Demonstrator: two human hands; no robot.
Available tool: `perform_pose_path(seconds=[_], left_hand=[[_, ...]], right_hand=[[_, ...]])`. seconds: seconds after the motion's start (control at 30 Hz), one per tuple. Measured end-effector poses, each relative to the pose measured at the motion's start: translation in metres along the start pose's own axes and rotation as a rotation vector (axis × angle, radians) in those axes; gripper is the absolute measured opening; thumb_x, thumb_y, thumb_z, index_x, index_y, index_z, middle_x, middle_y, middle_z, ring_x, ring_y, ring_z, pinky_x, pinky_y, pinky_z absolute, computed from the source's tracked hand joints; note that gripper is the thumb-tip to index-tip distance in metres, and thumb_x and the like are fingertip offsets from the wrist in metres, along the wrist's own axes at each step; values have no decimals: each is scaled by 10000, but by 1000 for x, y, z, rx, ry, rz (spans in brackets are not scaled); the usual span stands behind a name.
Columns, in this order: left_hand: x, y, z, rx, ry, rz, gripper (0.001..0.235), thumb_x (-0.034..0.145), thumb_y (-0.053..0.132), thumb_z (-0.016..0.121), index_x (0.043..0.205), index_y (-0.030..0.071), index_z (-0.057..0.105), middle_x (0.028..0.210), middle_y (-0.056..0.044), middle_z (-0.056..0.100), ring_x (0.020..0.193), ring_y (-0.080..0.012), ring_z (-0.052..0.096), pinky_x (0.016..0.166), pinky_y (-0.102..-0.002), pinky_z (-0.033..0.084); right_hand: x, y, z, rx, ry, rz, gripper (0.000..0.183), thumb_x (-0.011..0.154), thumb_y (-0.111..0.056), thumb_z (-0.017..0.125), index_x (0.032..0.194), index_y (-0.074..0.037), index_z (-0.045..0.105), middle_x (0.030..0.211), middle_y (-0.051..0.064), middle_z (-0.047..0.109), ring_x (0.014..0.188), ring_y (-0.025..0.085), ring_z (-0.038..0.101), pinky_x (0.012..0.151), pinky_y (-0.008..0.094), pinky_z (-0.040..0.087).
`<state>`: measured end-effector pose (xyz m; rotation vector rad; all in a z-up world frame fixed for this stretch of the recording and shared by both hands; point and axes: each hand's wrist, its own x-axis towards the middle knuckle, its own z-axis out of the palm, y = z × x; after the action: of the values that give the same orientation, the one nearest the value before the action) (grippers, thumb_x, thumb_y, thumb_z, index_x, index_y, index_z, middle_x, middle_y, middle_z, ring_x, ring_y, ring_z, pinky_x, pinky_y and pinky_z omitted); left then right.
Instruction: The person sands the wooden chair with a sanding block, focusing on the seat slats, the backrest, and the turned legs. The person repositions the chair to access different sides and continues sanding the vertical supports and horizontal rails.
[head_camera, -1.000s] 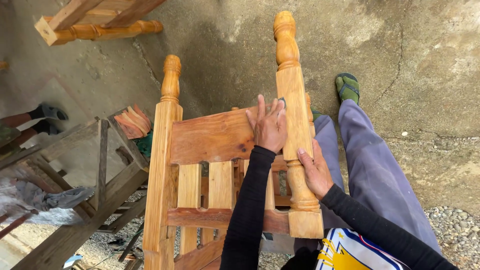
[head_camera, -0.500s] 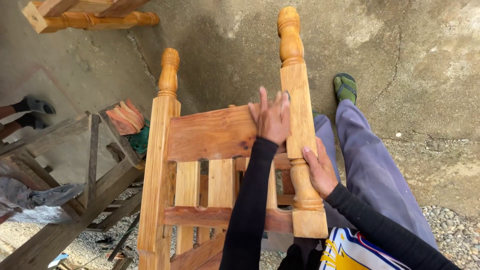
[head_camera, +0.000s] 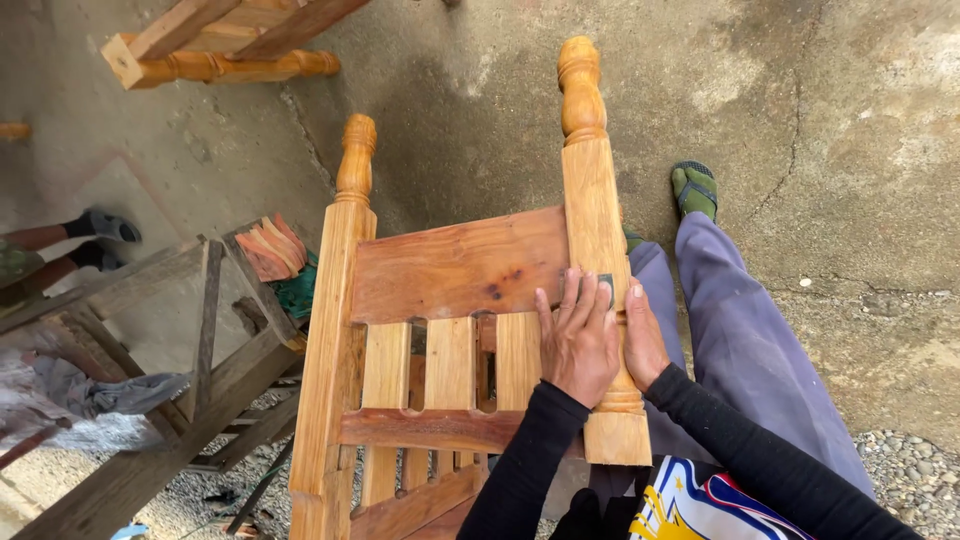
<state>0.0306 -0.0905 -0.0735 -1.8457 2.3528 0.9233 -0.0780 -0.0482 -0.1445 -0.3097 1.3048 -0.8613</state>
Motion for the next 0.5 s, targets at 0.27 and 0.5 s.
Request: perform_pose_path(seconds=[0.27, 0.5], left_hand=[[194, -60, 43, 251, -68, -66, 378, 1030, 292, 502, 1292, 56, 638, 1294, -131, 619, 1336, -288, 521, 1252, -634, 247], [73, -37, 14, 42, -32, 40, 501, 1068, 277, 401, 1494, 47, 530, 1595, -170, 461, 1544, -363, 349, 1275, -620, 138]], right_hand=[[0, -7, 4, 19, 35, 80, 744, 1070, -545, 225, 1560, -6, 373, 1507, 146, 508, 1359, 201, 477, 1144, 317, 361], [12, 49, -7, -141, 106, 31, 742, 1090, -520, 260, 1552, 57, 333, 1610, 161, 400, 1499, 215, 347, 1221, 318, 240]])
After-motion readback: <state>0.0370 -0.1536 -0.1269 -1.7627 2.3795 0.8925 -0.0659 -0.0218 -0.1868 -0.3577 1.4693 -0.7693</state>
